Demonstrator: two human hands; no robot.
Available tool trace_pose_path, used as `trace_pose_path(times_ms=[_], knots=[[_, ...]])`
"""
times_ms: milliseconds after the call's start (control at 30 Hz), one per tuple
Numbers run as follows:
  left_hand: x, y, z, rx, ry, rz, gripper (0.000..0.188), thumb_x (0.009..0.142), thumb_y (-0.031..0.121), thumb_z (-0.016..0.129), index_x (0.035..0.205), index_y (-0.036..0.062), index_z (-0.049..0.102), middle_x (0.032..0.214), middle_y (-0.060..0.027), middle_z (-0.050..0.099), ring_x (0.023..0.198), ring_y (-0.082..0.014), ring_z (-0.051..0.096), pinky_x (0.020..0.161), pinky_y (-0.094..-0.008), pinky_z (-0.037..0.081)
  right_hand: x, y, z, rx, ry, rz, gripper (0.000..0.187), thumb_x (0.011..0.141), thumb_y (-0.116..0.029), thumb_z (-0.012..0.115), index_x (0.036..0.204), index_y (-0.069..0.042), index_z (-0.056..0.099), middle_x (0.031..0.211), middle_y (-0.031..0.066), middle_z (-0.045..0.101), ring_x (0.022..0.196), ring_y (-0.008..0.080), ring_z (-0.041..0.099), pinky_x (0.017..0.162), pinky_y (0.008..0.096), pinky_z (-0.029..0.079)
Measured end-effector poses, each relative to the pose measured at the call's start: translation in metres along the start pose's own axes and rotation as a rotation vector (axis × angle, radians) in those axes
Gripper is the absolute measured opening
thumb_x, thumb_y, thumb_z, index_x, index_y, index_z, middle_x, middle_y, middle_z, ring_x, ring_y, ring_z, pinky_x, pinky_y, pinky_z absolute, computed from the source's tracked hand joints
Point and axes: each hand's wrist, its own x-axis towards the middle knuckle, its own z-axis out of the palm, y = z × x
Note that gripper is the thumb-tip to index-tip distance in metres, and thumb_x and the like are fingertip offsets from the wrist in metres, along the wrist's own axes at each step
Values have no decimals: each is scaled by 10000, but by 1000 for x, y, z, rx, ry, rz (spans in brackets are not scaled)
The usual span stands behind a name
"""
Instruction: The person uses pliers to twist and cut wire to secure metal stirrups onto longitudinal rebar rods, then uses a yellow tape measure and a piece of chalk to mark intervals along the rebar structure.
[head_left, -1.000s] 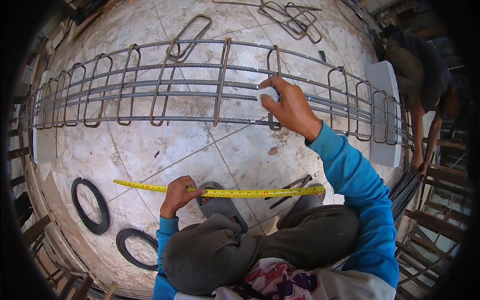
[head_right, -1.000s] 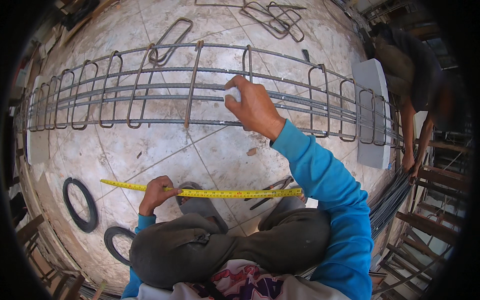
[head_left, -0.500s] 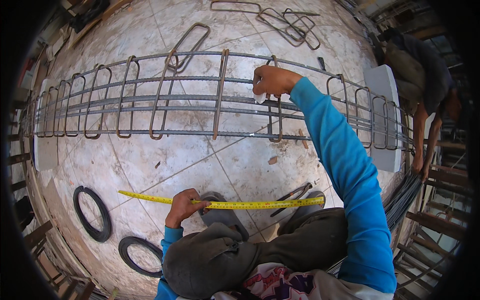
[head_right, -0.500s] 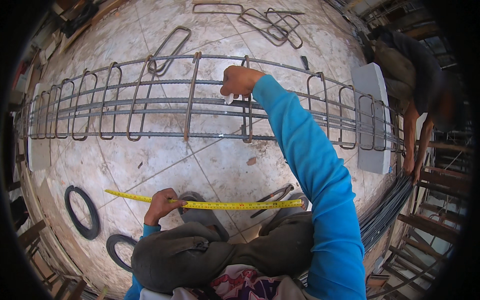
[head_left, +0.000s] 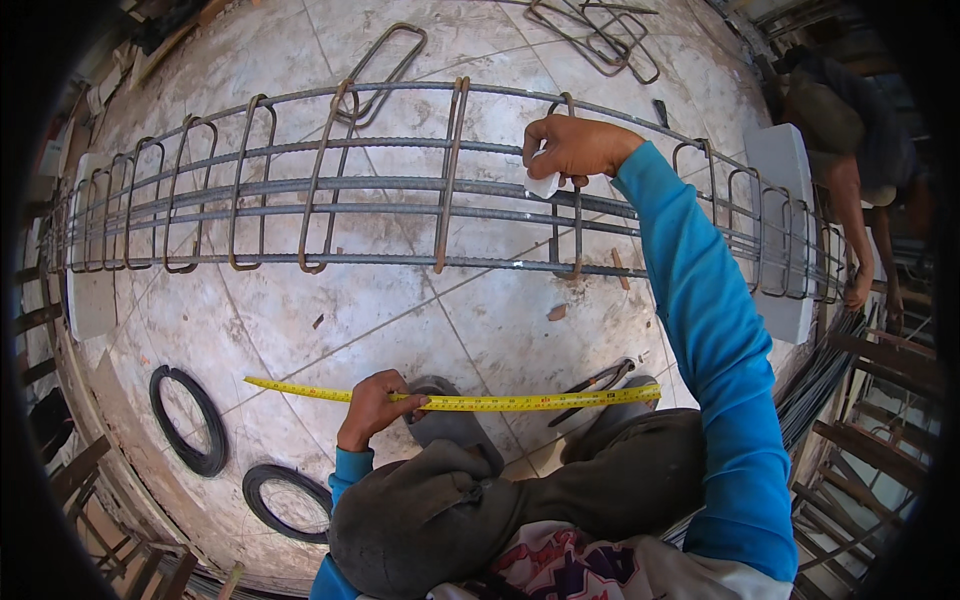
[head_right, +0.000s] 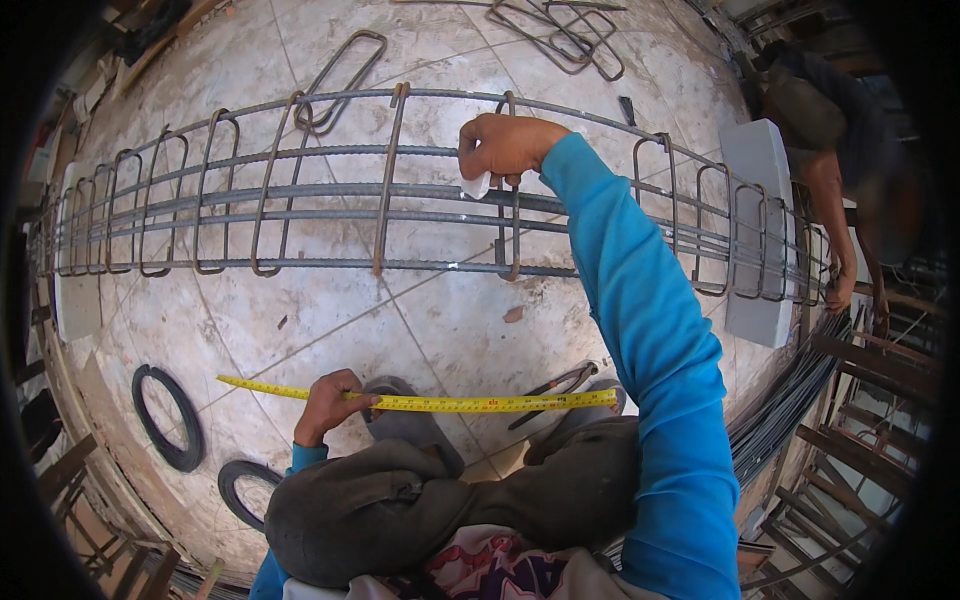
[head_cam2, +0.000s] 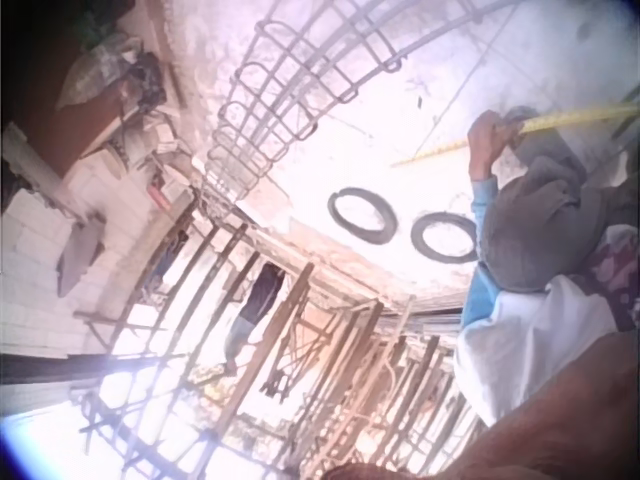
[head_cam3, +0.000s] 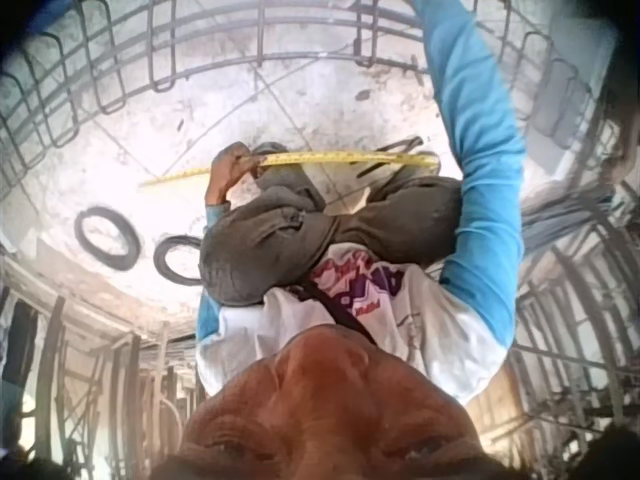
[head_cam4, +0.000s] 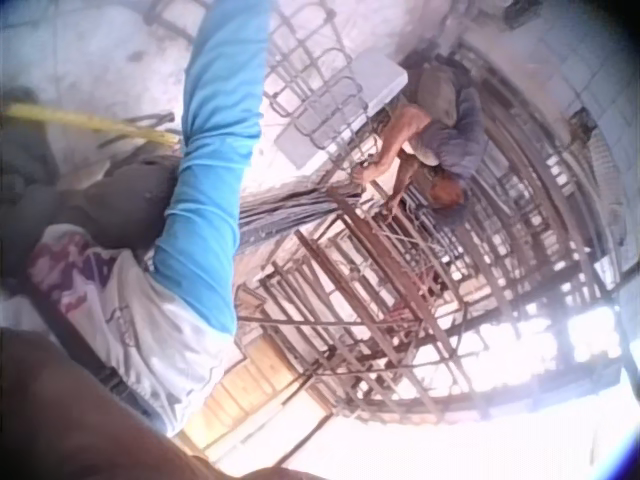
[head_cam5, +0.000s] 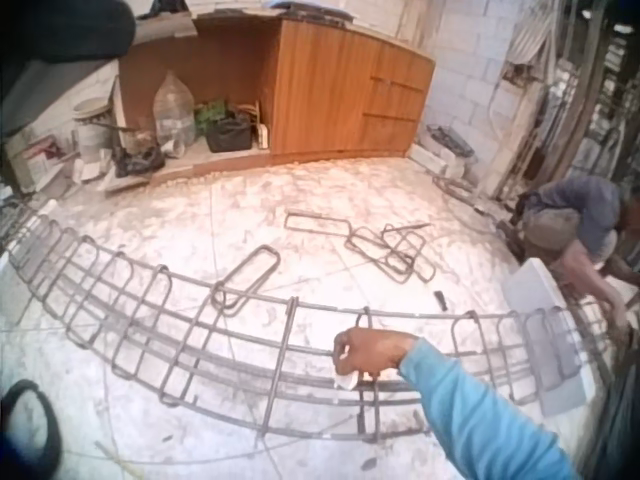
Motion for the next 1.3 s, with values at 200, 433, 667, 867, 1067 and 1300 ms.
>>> trace_pose_path(times_ms=[200,433,667,867,1067,1300], knots=[[-5,-4,-4,-16,-7,9,330,734,316,838,673,56,644,682,-86,593,625,-262,587,576,-374,447,12,-12,37,-464,367,-167,253,777,-137,668,974,16,628,895,247,681,886,393,667,815,429,523],[5,12,-10,54,22,56,315,740,271,840,693,29,644,677,-83,575,607,-234,556,573,-356,433,-37,27,1,-160,582,-331,289,796,-193,682,992,15,635,925,233,687,868,344,684,772,420,542],[-21,-12,-15,-230,212,36,303,760,121,789,633,21,533,653,-24,476,644,-131,423,600,-302,341,-86,38,1,116,338,-493,315,758,-228,694,995,-23,668,982,192,683,945,341,662,816,404,524],[-38,-5,-53,-56,253,90,329,834,167,766,661,45,514,637,1,483,634,-92,401,602,-280,345,-125,73,17,186,339,-680,300,750,-231,712,973,-33,674,931,175,682,881,330,663,764,409,523],[-95,111,-47,33,430,-97,171,874,173,719,786,34,671,726,-39,582,734,-178,475,683,-383,391,-120,98,9,405,305,-850,297,751,-215,710,979,-29,668,974,168,672,867,311,658,741,405,521],[-116,128,-60,-245,735,-180,145,898,136,700,868,39,597,801,-46,547,745,-136,470,761,-356,420,-102,114,-1,964,232,-701,267,867,-181,660,1079,-27,607,834,82,637,576,105,528,465,257,418]])
